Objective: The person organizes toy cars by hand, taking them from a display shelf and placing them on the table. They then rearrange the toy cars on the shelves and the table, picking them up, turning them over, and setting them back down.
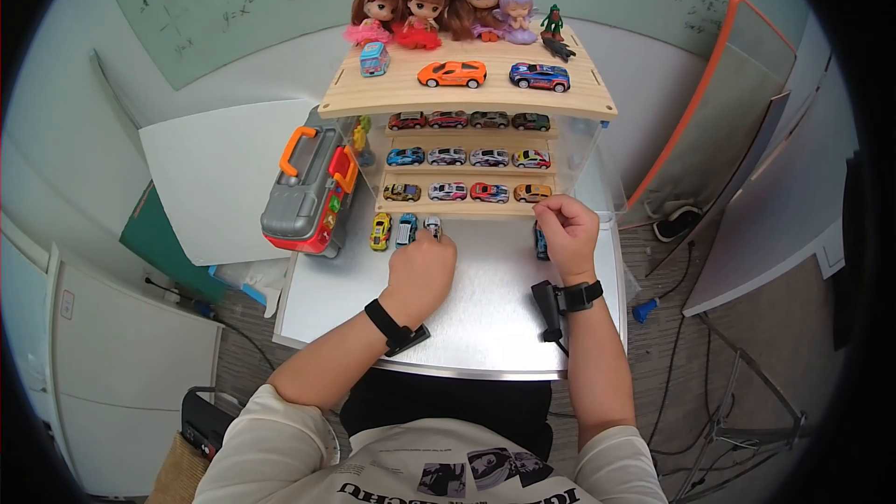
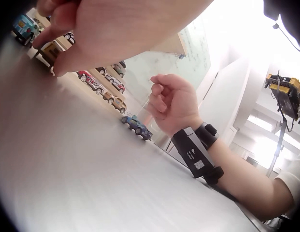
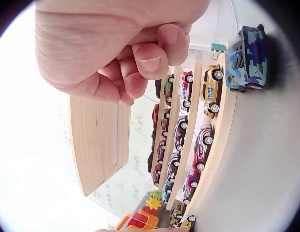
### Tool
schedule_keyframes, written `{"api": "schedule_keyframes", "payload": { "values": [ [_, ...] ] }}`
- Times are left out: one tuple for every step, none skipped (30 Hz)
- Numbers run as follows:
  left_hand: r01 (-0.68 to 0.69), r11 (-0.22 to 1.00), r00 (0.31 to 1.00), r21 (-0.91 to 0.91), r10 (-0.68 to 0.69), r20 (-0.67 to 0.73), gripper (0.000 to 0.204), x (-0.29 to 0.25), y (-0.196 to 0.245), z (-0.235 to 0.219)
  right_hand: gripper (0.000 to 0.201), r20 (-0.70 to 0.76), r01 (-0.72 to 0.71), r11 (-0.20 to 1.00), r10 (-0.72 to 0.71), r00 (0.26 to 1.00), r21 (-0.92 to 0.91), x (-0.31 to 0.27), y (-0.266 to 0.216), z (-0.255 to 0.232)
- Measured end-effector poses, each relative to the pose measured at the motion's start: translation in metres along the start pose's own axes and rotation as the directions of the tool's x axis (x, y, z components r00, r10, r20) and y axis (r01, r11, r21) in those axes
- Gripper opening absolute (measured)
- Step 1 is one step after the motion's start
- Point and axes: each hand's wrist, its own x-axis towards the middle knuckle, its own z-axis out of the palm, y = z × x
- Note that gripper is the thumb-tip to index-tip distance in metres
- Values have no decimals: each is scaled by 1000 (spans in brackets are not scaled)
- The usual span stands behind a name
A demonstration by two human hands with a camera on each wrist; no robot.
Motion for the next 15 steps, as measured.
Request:
{"api": "schedule_keyframes", "payload": {
  "values": [
    [6, 1000, 1000, 27, -6, 0, 10, 2, 0, 0, 4, -1, -2, 1000, 2, 1000, 3, 0, -1, 1],
    [5, 1000, 1000, 26, -5, -1, 10, 3, 0, 1, 4, -2, -5, 1000, 5, 1000, 5, -1, -2, 1],
    [20, 1000, 1000, 2, -20, 16, 10, 4, -1, 2, 4, -2, -4, 1000, 4, 1000, 5, 0, -2, 1],
    [35, 999, 999, -21, -34, 34, 10, 5, -2, 2, 4, -2, -8, 1000, 8, 1000, 8, 0, -2, 1],
    [35, 999, 999, -21, -34, 34, 10, 5, -2, 2, 4, -1, -12, 1000, 12, 1000, 11, 0, -1, 2],
    [34, 999, 999, -23, -33, 37, 10, 6, -1, 1, 4, -1, -13, 1000, 13, 1000, 11, -1, -1, 2],
    [32, 999, 999, -26, -31, 41, 10, 5, -1, 0, 4, -4, -7, 1000, 7, 1000, 10, -1, 0, 2],
    [33, 999, 999, -26, -32, 42, 10, 5, -1, -1, 4, -7, -1, 1000, 1, 1000, 10, -1, 0, 2],
    [27, 999, 999, -26, -27, 34, 10, 5, -1, -2, 4, -7, -2, 1000, 2, 1000, 9, -1, 0, 2],
    [22, 999, 999, -26, -21, 26, 10, 5, -1, -2, 4, -4, 6, 1000, -6, 1000, -3, 0, -1, 2],
    [21, 999, 999, -26, -20, 27, 10, 4, 0, -3, 5, -1, 14, 1000, -14, 1000, -15, 0, -2, 1],
    [34, 999, 999, -21, -34, 23, 11, 4, 1, -4, 5, -2, 13, 1000, -13, 1000, -16, 0, -2, 1],
    [47, 999, 999, -16, -47, 19, 11, 4, 1, -4, 5, -2, 19, 1000, -19, 1000, -15, 0, -2, 1],
    [46, 999, 999, -16, -45, 19, 11, 4, 1, -4, 5, -3, 24, 1000, -24, 1000, -13, 0, -2, 1],
    [46, 999, 999, -25, -45, 15, 11, 5, 0, -4, 5, -3, 24, 1000, -24, 1000, -14, 1, -2, 1]
  ]
}}
